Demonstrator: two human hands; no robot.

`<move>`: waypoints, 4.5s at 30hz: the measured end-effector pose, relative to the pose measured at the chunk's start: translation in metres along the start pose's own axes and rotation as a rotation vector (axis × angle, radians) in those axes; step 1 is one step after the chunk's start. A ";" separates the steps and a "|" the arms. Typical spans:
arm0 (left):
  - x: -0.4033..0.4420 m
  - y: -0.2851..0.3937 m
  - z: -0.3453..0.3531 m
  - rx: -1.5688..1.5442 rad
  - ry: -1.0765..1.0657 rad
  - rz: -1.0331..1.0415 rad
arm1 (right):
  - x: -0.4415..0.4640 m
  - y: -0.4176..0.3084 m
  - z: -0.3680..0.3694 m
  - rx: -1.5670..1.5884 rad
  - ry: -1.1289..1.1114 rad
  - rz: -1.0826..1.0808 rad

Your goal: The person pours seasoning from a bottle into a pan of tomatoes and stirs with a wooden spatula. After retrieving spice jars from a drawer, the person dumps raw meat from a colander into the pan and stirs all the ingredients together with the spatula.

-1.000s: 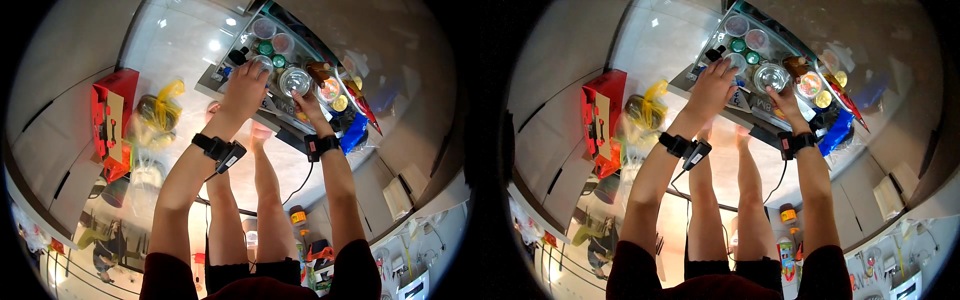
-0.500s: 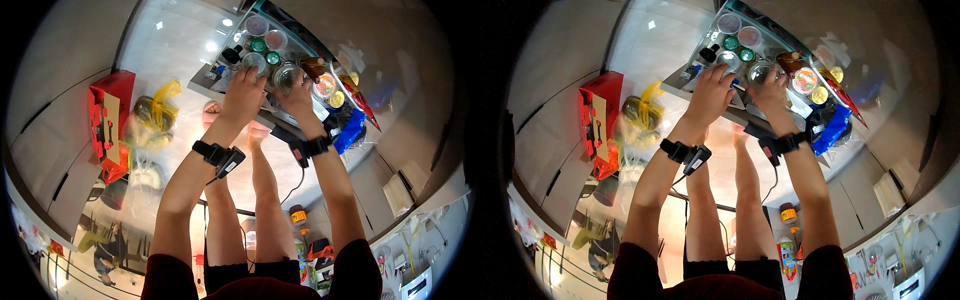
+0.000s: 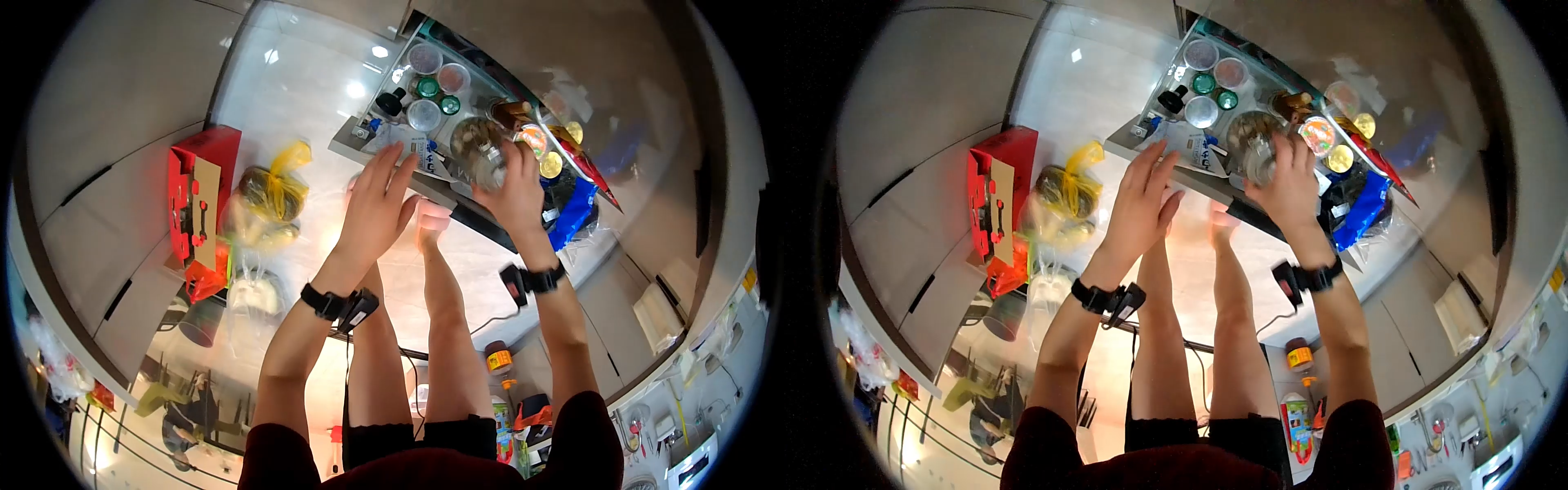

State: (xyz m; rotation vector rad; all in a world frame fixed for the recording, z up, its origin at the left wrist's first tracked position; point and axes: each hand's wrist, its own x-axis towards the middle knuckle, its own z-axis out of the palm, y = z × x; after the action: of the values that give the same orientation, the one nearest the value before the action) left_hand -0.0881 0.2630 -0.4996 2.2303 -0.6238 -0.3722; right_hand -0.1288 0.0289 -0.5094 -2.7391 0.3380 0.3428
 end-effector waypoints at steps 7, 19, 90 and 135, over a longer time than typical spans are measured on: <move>-0.050 0.050 -0.063 -0.145 -0.152 -0.075 | -0.093 -0.031 -0.152 0.476 -0.072 -0.262; -0.096 0.207 -0.211 -1.552 -0.597 -0.290 | -0.186 -0.157 -0.366 0.463 -0.097 -0.630; -0.051 0.320 -0.307 -1.346 -0.357 0.211 | -0.256 -0.247 -0.516 0.146 0.667 -0.974; -0.029 0.325 -0.346 -1.731 -0.521 0.168 | -0.279 -0.237 -0.540 0.275 0.814 -0.793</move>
State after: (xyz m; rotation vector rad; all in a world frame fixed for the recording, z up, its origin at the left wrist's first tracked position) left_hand -0.0613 0.3006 -0.0261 0.4152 -0.4050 -0.9346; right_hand -0.2228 0.0932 0.1328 -2.3556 -0.4792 -0.9509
